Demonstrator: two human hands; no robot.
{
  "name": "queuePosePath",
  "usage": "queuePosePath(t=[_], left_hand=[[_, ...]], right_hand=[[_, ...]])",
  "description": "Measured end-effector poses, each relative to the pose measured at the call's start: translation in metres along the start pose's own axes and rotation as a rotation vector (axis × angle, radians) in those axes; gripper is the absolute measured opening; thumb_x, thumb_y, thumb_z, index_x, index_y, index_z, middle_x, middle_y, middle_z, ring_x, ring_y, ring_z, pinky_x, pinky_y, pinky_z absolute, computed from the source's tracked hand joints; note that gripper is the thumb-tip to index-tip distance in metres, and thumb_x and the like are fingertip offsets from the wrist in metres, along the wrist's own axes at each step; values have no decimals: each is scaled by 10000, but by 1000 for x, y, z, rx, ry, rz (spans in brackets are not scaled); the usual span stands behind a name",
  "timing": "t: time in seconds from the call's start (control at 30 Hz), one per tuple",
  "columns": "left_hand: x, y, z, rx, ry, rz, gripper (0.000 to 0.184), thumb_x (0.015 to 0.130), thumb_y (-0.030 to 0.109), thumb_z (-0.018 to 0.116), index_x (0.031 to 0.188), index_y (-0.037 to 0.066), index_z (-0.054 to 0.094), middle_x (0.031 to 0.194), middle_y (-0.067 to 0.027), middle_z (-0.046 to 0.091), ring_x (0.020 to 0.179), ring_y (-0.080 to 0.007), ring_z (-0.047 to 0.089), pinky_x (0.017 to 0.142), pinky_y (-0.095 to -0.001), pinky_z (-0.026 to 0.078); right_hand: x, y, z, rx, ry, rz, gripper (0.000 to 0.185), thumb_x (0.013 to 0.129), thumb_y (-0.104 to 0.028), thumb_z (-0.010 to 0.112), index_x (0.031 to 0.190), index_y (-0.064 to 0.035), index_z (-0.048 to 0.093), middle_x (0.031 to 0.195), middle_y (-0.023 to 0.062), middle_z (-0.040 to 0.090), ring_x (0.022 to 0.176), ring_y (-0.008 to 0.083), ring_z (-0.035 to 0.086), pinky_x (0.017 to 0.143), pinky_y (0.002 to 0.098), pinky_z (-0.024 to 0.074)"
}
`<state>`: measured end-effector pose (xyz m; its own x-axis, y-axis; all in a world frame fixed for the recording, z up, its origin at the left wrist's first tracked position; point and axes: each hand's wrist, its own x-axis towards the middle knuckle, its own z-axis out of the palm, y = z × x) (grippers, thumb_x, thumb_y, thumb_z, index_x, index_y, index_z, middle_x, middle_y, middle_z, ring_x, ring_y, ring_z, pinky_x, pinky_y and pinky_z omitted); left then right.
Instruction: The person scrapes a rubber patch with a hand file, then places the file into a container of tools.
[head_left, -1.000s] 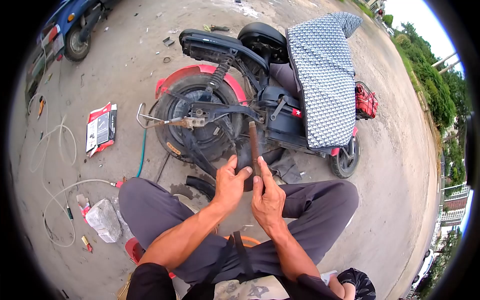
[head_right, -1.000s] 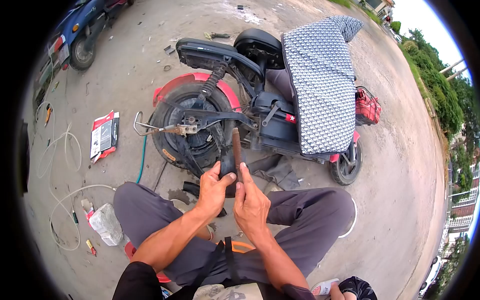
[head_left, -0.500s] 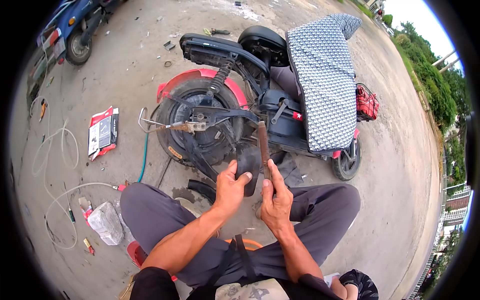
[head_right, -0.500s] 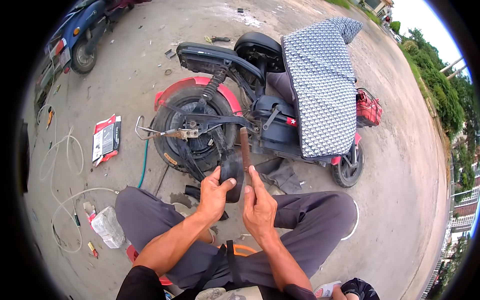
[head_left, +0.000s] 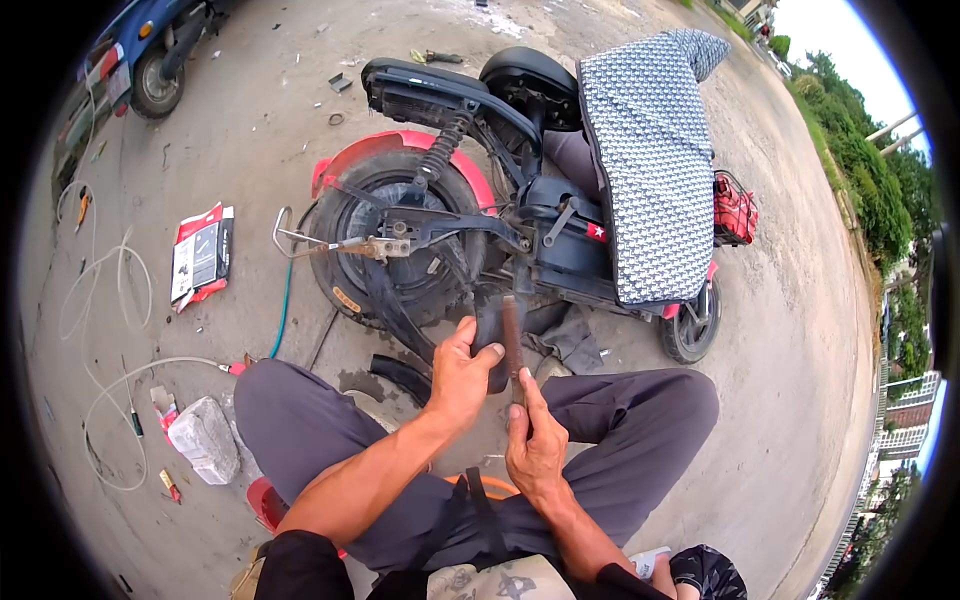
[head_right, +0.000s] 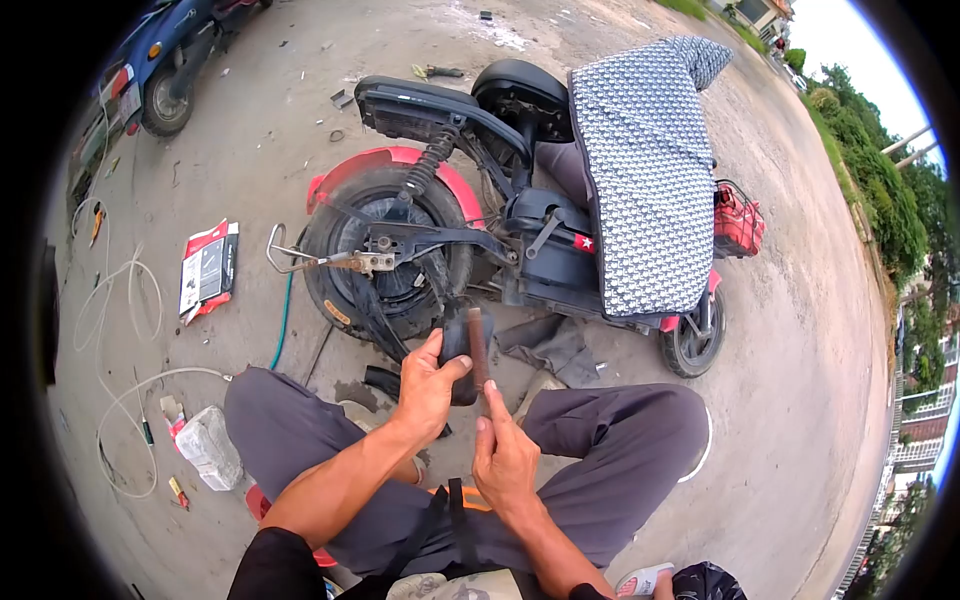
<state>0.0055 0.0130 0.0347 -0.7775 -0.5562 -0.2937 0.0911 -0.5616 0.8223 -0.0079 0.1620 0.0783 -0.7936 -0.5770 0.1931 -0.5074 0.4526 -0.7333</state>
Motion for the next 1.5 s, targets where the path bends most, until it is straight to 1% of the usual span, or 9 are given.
queuePosePath(t=[0.2, 0.4, 0.6, 0.77, 0.93, 1.13, 1.23, 1.37, 1.5], left_hand=[[-2, 0, -2, 51, -2, -50, 264, 985, -28, 687, 1243, -13, 741, 1088, -4, 709, 1023, -106, 641, 956, -307, 525], [-1, -1, -2, 45, -18, 40, 294, 988, -33, 674, 1277, -35, 728, 1208, -24, 706, 1096, -104, 629, 998, -307, 517], [0, -3, -4, 18, -48, -1, 296, 987, -41, 668, 1278, -33, 719, 1175, -17, 697, 1075, -103, 619, 979, -300, 514], [-1, -7, -4, 36, -14, -11, 291, 984, -48, 669, 1270, -20, 718, 1123, 1, 692, 1059, -93, 609, 951, -290, 513], [2, -7, -3, 51, -38, 27, 276, 981, -48, 676, 1253, -21, 713, 1146, -2, 683, 1052, -88, 604, 938, -287, 509], [-1, -7, -7, 28, -27, -30, 247, 985, -42, 675, 1228, -23, 711, 1178, -2, 683, 1043, -90, 604, 933, -288, 509], [-2, -9, -6, 145, -51, 58, 246, 990, -34, 688, 1232, -9, 719, 1175, 9, 680, 1034, -81, 611, 924, -284, 515], [-1, -3, -6, 27, -47, -58, 238, 989, -30, 700, 1225, -5, 721, 1123, 12, 680, 1010, -82, 613, 911, -284, 521], [0, -4, -3, 14, -25, -4, 227, 999, -23, 697, 1222, 3, 731, 1081, 7, 690, 997, -86, 626, 900, -290, 527]], right_hand=[[67, -17, -7, -47, -155, 279, 541, 1113, -63, 662, 1644, -24, 571, 1305, 233, 801, 797, 312, 769, 802, 386, 608], [7, 2, -15, 126, -68, 137, 510, 1127, -45, 625, 1634, -13, 583, 1386, 221, 792, 847, 197, 777, 827, 351, 608], [52, -6, 3, 6, -15, 58, 540, 1097, -45, 653, 1634, -70, 598, 1170, 244, 804, 732, 366, 710, 692, 451, 552], [5, 12, -5, 35, -41, 19, 529, 1095, -24, 636, 1622, -5, 590, 1438, 258, 751, 990, 340, 834, 859, 400, 627], [37, -1, -3, 66, -38, 123, 545, 1095, -42, 664, 1636, -65, 602, 1054, 258, 788, 706, 298, 716, 714, 410, 579], [8, 13, -4, 46, -52, 85, 538, 1114, -45, 653, 1647, -53, 584, 884, 161, 722, 677, 185, 590, 691, 344, 532], [-6, 22, 1, 62, 11, -12, 538, 1110, -37, 656, 1643, -45, 585, 868, 150, 699, 695, 195, 598, 700, 338, 529], [66, -11, -14, 8, -130, 206, 532, 1089, -34, 675, 1617, -66, 615, 1008, 247, 776, 700, 350, 692, 713, 419, 567], [17, 3, -19, 15, -35, -138, 541, 1074, -19, 673, 1612, -42, 622, 1153, 234, 827, 828, 363, 794, 778, 400, 610]])
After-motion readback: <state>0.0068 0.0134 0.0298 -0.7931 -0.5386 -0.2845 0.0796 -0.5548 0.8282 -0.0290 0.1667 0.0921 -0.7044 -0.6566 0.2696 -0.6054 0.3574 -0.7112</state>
